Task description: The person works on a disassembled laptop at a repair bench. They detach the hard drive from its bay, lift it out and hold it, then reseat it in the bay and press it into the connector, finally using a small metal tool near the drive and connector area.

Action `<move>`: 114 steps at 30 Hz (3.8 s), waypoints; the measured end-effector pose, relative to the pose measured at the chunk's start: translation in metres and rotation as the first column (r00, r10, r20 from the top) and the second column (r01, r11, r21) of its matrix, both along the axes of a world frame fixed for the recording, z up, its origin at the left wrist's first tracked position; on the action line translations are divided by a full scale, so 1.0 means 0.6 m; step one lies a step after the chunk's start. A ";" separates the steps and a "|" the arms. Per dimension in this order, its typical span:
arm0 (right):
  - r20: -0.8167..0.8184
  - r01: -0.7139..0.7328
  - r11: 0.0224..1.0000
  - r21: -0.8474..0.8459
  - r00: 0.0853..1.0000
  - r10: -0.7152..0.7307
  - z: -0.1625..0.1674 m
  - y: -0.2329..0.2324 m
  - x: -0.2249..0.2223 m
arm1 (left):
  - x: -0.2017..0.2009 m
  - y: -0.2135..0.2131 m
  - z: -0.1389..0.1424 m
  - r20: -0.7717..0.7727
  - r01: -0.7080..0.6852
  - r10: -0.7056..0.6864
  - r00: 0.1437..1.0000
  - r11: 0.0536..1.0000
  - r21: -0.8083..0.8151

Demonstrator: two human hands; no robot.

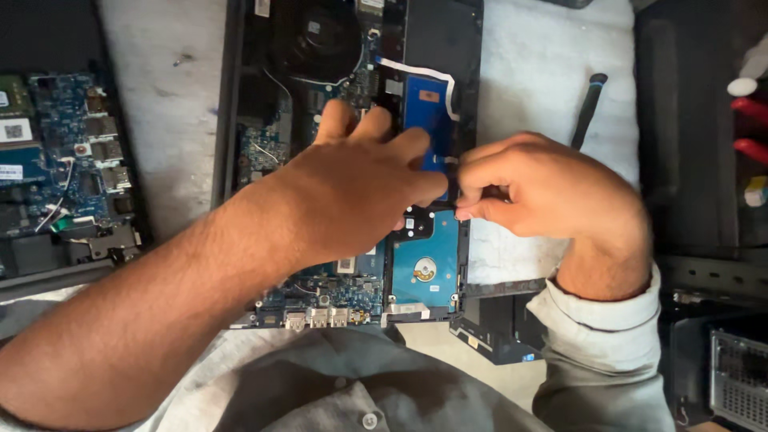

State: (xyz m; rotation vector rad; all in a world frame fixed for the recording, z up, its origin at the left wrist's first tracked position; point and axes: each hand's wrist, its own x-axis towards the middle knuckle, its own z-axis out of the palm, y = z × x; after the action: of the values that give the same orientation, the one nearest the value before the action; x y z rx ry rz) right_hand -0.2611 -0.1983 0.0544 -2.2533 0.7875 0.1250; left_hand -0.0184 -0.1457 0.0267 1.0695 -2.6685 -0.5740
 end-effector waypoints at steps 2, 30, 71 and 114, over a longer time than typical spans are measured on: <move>0.004 0.003 1.000 -0.013 1.000 -0.003 0.000 0.005 0.002 | -0.002 0.003 0.001 0.044 -0.016 0.014 0.999 0.999 0.038; 0.161 0.028 1.000 -0.012 0.987 -0.025 -0.021 -0.013 -0.013 | -0.074 0.050 0.008 -0.154 0.441 -0.454 0.878 0.890 -0.114; 0.757 0.768 0.581 -0.270 0.543 -0.365 -0.144 0.349 -0.056 | -0.078 0.063 0.013 -0.218 0.485 -0.492 0.843 0.870 -0.089; 0.688 0.637 0.714 -0.291 0.658 -0.306 -0.112 0.315 -0.056 | -0.061 0.092 0.027 -0.008 0.201 -0.208 0.978 0.953 -0.228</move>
State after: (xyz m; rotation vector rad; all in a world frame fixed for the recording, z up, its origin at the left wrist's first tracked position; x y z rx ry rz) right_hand -0.2947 -0.0093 -0.0127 -2.2213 1.1266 -1.1544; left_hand -0.0550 -0.0904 0.0431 0.7215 -2.7529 -0.3074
